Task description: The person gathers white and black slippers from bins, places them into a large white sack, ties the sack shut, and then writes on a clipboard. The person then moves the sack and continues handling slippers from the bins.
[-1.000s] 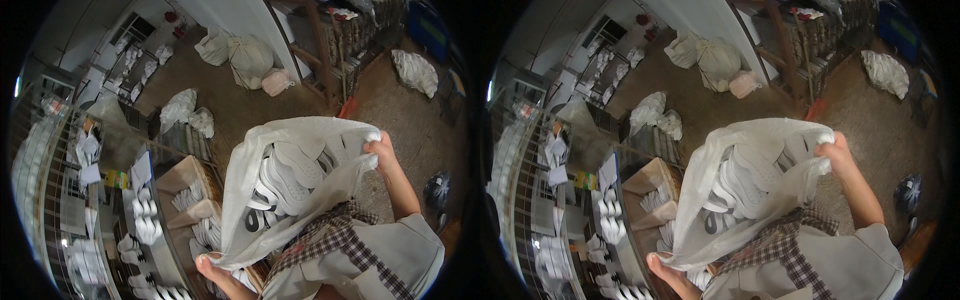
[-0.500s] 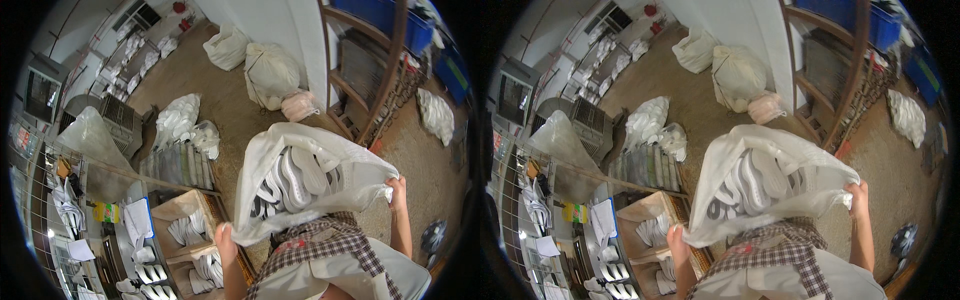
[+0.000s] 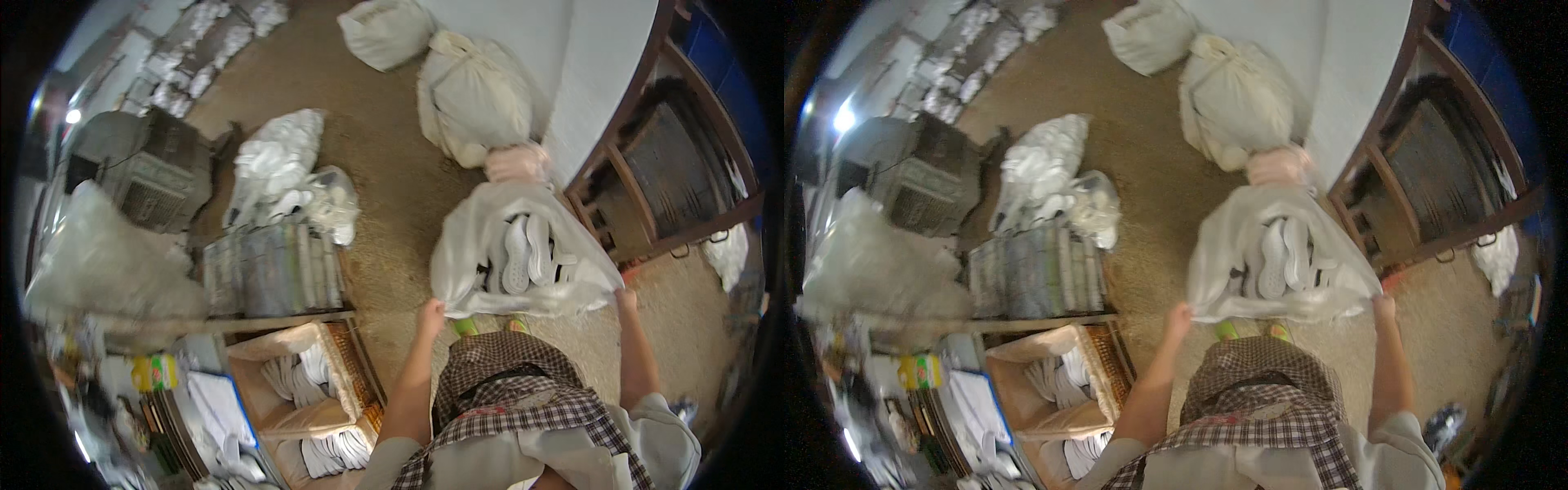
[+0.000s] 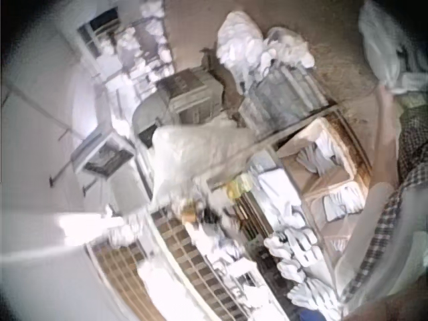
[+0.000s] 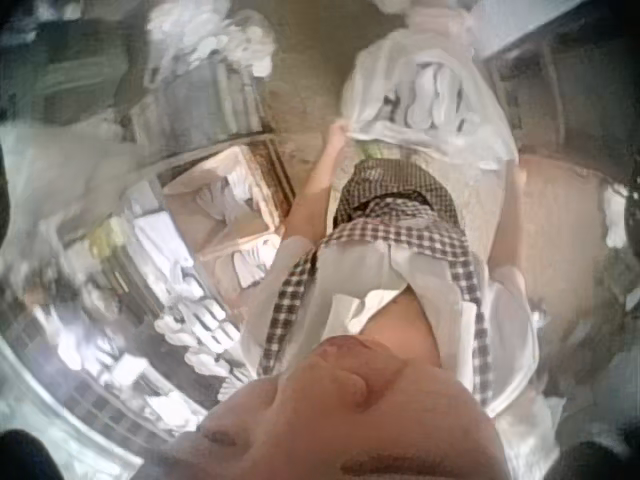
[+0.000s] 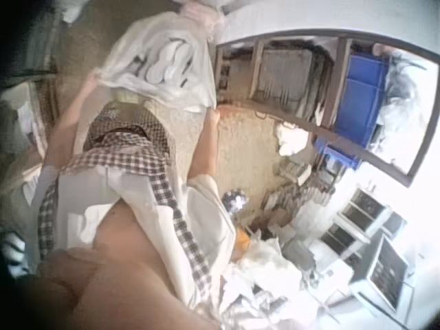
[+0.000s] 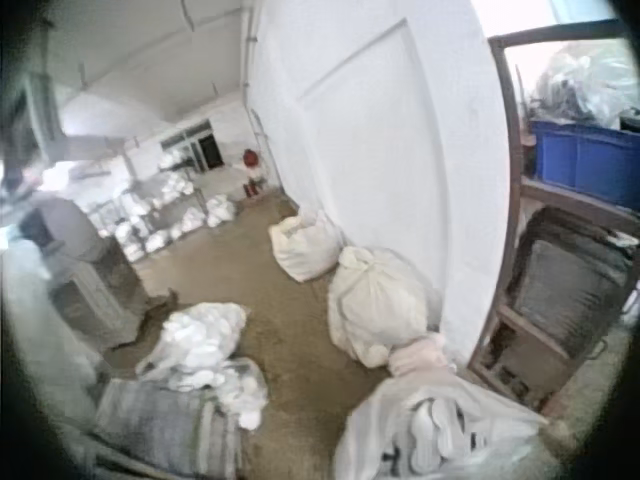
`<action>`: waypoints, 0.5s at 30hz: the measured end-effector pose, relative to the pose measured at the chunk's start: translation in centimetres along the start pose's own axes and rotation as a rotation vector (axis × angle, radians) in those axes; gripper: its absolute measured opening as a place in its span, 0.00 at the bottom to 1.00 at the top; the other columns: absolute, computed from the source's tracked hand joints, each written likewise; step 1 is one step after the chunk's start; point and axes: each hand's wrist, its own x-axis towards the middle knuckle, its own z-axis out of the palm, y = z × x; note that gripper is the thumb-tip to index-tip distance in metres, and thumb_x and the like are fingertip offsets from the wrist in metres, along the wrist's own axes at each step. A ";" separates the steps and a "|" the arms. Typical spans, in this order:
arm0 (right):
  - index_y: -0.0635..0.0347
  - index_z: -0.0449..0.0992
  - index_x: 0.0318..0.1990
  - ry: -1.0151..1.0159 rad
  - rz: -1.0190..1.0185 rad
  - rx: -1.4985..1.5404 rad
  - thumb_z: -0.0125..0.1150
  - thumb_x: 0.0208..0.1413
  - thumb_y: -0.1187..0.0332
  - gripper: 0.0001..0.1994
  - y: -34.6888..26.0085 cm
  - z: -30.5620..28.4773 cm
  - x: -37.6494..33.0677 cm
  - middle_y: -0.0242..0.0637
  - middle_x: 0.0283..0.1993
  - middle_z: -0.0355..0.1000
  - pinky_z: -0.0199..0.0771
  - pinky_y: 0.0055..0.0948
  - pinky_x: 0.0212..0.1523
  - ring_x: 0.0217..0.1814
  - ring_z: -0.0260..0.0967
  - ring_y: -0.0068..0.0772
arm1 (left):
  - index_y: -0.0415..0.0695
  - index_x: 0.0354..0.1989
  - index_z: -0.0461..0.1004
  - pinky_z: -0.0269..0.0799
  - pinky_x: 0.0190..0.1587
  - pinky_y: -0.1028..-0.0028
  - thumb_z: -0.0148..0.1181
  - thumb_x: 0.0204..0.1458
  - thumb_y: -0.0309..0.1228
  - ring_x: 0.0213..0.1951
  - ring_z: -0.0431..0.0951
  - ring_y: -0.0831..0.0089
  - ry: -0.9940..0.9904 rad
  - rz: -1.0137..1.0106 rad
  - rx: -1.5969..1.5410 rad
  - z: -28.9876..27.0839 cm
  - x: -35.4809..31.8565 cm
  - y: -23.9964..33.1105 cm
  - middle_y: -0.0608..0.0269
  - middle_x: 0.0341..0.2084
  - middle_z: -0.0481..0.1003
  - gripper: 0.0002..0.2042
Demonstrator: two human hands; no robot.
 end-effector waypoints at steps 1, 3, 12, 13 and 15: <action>0.71 0.75 0.40 0.016 0.077 -0.054 0.57 0.43 0.67 0.18 -0.4 0.9 1.3 0.47 0.36 0.74 0.68 0.38 0.40 0.39 0.72 0.40 | 0.39 0.33 0.69 0.67 0.34 0.61 0.52 0.54 0.31 0.31 0.73 0.53 -0.063 -0.053 -0.029 0.9 1.5 -1.2 0.45 0.27 0.71 0.07; 0.69 0.74 0.42 0.098 0.019 -0.082 0.57 0.43 0.66 0.19 -1.0 2.2 2.5 0.54 0.40 0.74 0.69 0.39 0.43 0.43 0.73 0.47 | 0.38 0.36 0.68 0.68 0.38 0.63 0.52 0.55 0.28 0.34 0.73 0.54 -0.162 -0.157 0.121 -0.7 3.9 -2.7 0.47 0.30 0.72 0.07; 0.61 0.59 0.61 0.010 -0.137 -0.794 0.55 0.46 0.73 0.30 -4.7 3.9 4.7 0.54 0.53 0.68 0.67 0.43 0.53 0.55 0.66 0.52 | 0.40 0.52 0.66 0.65 0.51 0.63 0.48 0.55 0.38 0.48 0.69 0.63 0.797 0.434 -0.094 -30.4 -0.2 18.1 0.54 0.48 0.67 0.20; 0.62 0.60 0.59 0.012 -0.215 -0.814 0.55 0.46 0.73 0.28 -4.8 4.4 4.9 0.53 0.54 0.66 0.67 0.41 0.55 0.57 0.64 0.52 | 0.40 0.53 0.66 0.65 0.53 0.61 0.44 0.58 0.44 0.47 0.69 0.61 0.989 0.646 -0.197 -34.6 -2.2 21.7 0.53 0.49 0.67 0.22; 0.63 0.64 0.52 -0.010 -0.244 -0.772 0.53 0.47 0.74 0.21 -5.5 5.5 5.2 0.53 0.51 0.68 0.68 0.42 0.54 0.56 0.65 0.53 | 0.40 0.53 0.66 0.65 0.52 0.62 0.44 0.58 0.44 0.47 0.69 0.61 1.152 1.124 -0.298 -38.1 -7.2 27.2 0.53 0.49 0.68 0.22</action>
